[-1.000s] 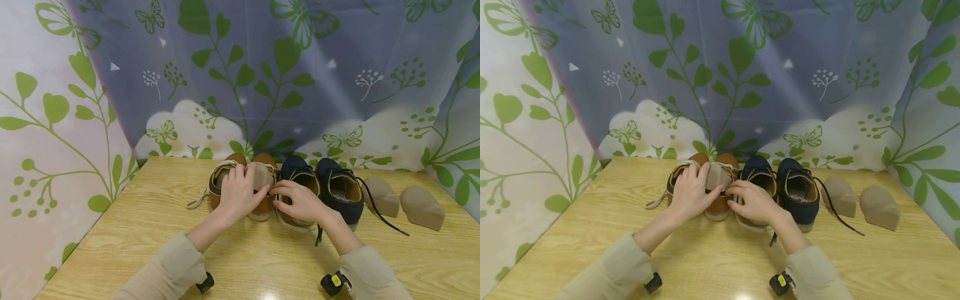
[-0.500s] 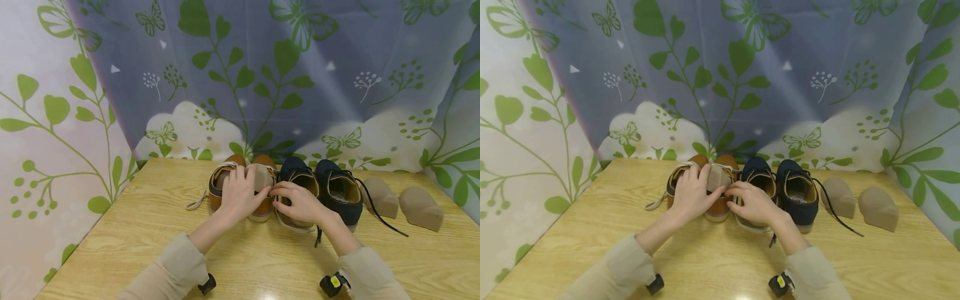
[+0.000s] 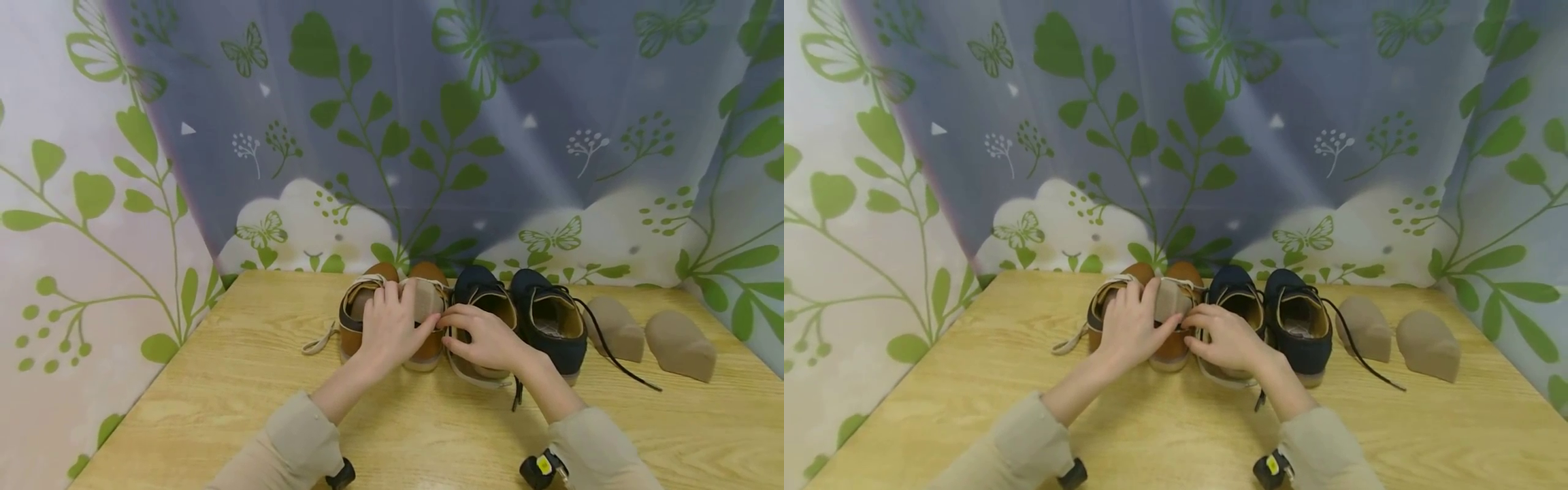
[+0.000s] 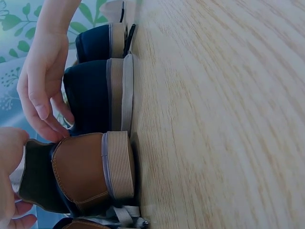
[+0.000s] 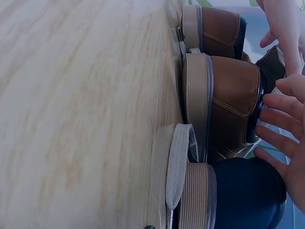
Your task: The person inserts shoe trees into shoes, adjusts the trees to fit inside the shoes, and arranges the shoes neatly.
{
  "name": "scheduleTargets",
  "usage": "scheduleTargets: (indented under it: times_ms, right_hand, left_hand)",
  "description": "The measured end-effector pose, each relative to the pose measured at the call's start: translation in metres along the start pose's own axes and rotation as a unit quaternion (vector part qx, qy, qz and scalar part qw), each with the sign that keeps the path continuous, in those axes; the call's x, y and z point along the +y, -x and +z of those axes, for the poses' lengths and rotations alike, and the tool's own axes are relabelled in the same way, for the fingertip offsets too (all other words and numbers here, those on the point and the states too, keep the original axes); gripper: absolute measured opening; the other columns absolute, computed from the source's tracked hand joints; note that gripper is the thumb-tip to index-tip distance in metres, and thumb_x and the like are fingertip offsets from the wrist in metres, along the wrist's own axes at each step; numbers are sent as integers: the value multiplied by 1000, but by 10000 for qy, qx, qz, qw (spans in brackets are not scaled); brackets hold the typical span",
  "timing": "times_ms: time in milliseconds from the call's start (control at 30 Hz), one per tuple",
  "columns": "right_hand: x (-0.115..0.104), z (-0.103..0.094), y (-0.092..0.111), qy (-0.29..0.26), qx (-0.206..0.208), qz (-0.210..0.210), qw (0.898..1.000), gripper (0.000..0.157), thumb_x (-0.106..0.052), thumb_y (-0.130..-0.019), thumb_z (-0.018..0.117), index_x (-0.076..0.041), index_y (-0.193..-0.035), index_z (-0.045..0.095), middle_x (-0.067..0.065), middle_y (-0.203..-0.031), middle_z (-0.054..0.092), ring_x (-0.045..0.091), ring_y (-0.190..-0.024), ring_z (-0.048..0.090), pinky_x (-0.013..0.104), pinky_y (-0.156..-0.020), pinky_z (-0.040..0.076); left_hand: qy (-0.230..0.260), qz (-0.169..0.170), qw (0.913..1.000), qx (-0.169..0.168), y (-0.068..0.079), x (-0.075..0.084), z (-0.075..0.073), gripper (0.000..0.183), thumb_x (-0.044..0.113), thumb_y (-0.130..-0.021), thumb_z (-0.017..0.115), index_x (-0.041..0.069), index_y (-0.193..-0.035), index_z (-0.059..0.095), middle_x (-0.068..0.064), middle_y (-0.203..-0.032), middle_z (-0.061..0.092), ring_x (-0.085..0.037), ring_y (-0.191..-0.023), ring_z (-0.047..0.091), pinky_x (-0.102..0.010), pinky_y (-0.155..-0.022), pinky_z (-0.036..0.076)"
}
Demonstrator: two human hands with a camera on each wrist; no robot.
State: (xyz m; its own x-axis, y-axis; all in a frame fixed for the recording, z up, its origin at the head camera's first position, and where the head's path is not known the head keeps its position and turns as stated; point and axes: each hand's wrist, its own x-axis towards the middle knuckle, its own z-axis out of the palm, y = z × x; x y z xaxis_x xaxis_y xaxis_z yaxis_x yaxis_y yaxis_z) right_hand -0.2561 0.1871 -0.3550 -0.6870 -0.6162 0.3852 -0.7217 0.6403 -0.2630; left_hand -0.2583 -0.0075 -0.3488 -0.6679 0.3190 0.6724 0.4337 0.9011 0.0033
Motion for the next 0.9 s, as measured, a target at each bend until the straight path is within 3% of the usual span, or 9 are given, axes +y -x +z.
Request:
scheduleTargets:
  times_ms: [433, 900]
  right_hand:
    - [0, 0, 0, 62, 72, 16, 10000, 23, -22, -89, 61, -10, -107, 67, 4, -112, 59, 22, -103, 56, 40, -84, 47]
    - [1, 2, 0, 59, 83, 26, 9999, 23, -21, -90, 61, -9, -108, 67, 5, -113, 59, 23, -104, 56, 41, -85, 46]
  left_hand:
    - [-44, -27, 9999, 120, 1, 3, 4, 67, 54, -82, 61, 6, -127, 50, -14, -100, 52, -28, -82, 53, -36, -60, 43]
    - [-34, -148, 9999, -16, 0, 5, 7, 67, 55, -83, 59, 7, -128, 50, -14, -101, 52, -27, -83, 52, -35, -60, 42]
